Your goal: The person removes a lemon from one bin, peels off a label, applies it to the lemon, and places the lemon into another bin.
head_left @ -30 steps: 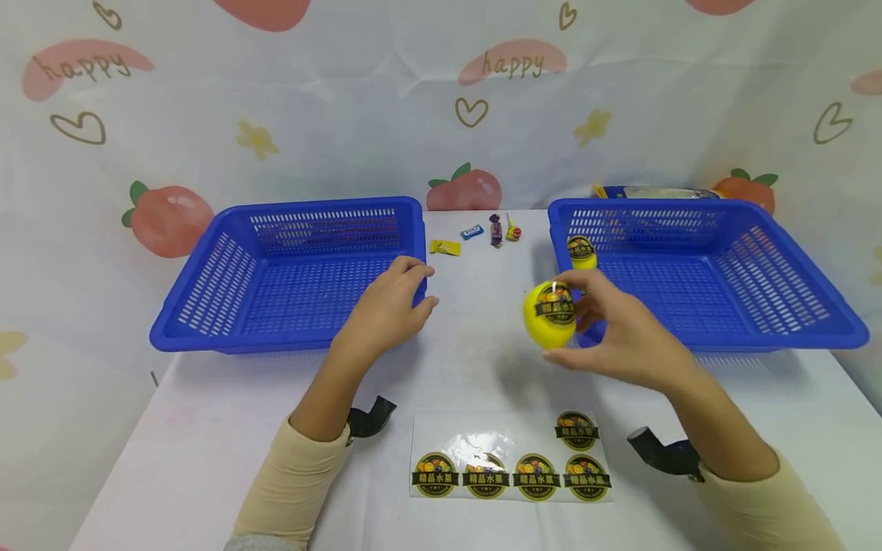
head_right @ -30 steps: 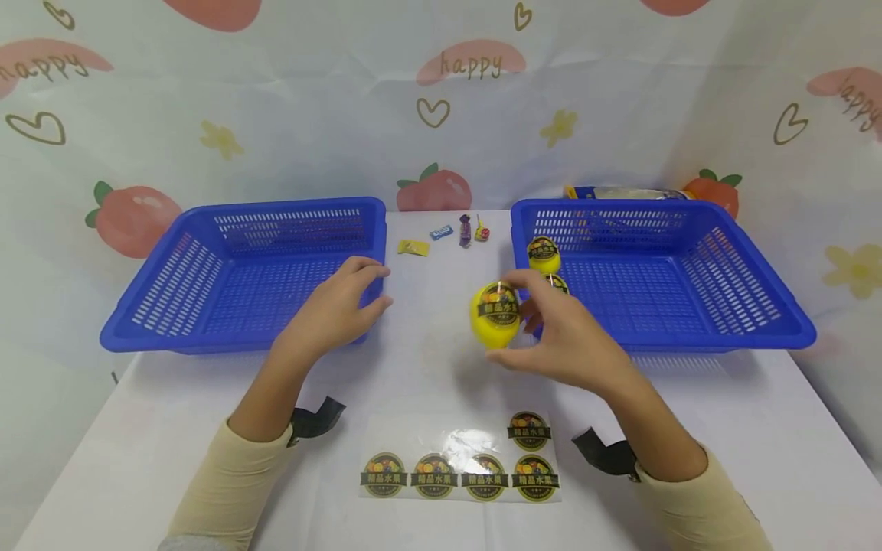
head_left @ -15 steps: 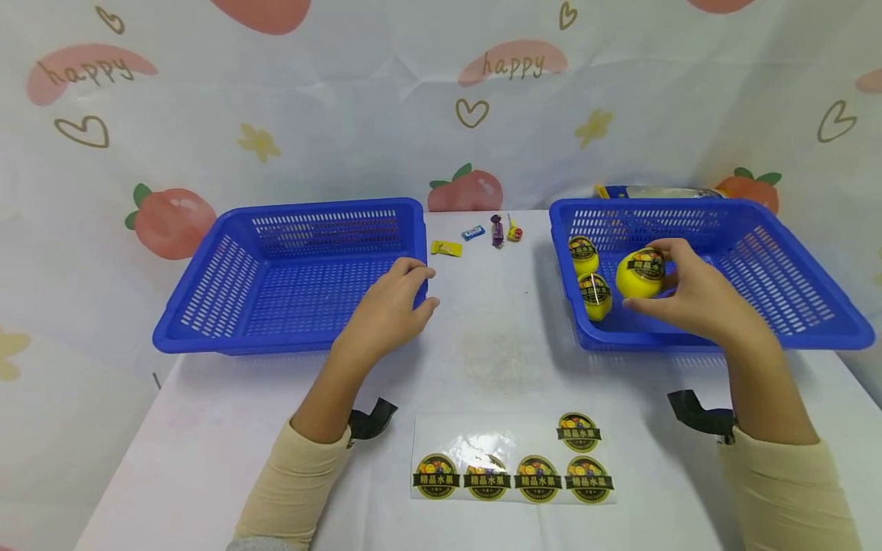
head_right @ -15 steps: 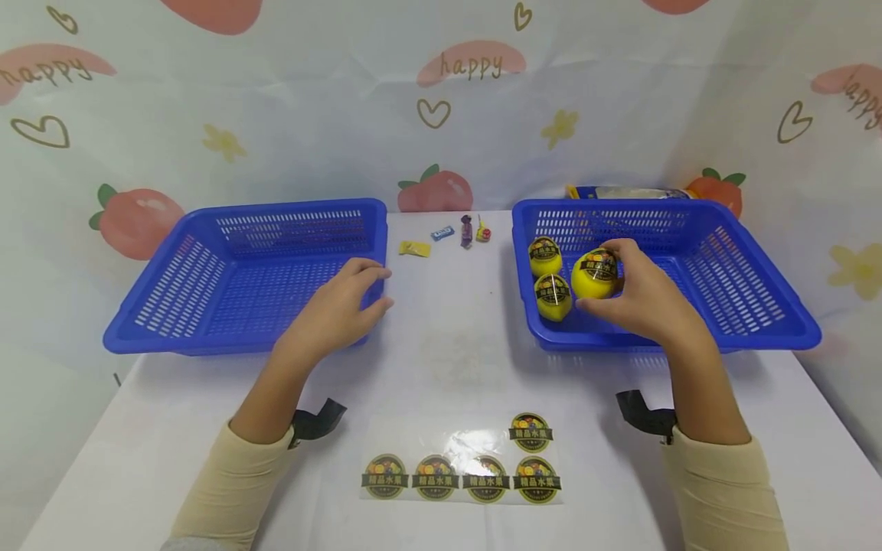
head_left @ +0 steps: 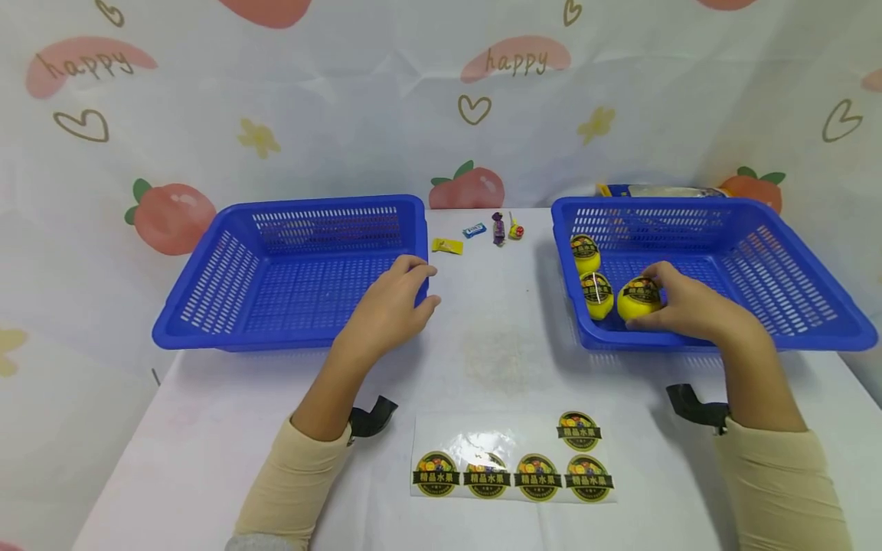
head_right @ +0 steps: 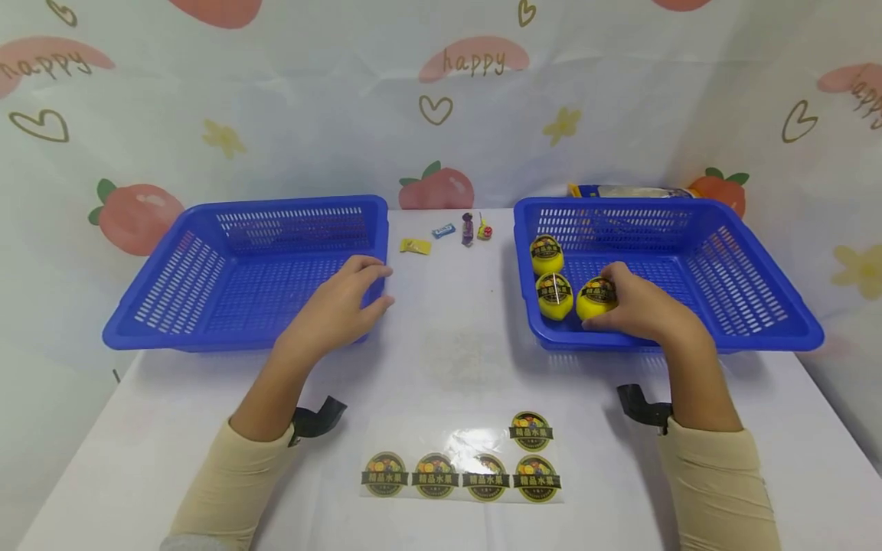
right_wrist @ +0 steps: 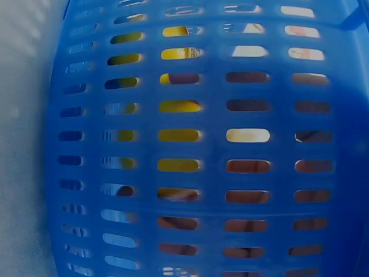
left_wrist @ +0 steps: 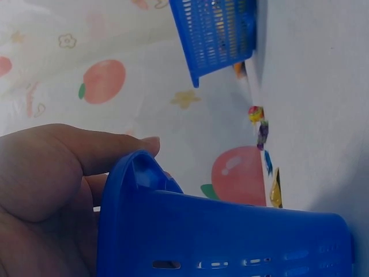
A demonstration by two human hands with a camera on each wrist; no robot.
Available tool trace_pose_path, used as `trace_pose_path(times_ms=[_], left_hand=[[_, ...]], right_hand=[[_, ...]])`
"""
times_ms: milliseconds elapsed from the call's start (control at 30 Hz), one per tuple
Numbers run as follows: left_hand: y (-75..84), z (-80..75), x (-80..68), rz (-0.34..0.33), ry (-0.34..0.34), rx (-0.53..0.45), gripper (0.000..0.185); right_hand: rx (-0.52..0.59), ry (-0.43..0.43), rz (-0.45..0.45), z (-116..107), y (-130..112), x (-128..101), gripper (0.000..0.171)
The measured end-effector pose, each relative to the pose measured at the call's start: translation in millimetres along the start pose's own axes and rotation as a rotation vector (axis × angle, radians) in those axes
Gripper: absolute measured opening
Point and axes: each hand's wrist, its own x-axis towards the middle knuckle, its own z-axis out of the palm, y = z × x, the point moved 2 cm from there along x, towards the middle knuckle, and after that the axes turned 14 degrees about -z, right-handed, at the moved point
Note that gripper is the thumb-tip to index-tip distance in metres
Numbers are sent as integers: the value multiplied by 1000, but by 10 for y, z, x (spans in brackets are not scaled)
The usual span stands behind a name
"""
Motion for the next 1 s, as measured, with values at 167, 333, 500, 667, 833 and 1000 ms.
trace_pose_path(times_ms=[167,333,500,667,833,1000], left_hand=[[-15,-24,-3,-33,-3,4,45],[-31,-16,-5,-39,-9,-3,45],[-26,8,-17,-36,-20,-11,45],[-14,1,-24,-15,-20,-14,45],[4,-3,-32,25,-22,24,49],[36,5,-93,74,-16,109,56]], right_hand=[[26,-34,21,35,7,51,77],[13,-33,14,30,14,60,74],[10,-37,12,12,42,21,74],[-10,-20,-24,-24,31,-21,70],[-2,25,-57,-59,-18,-53,68],[-2,99,-116,-77,-164,-82,62]])
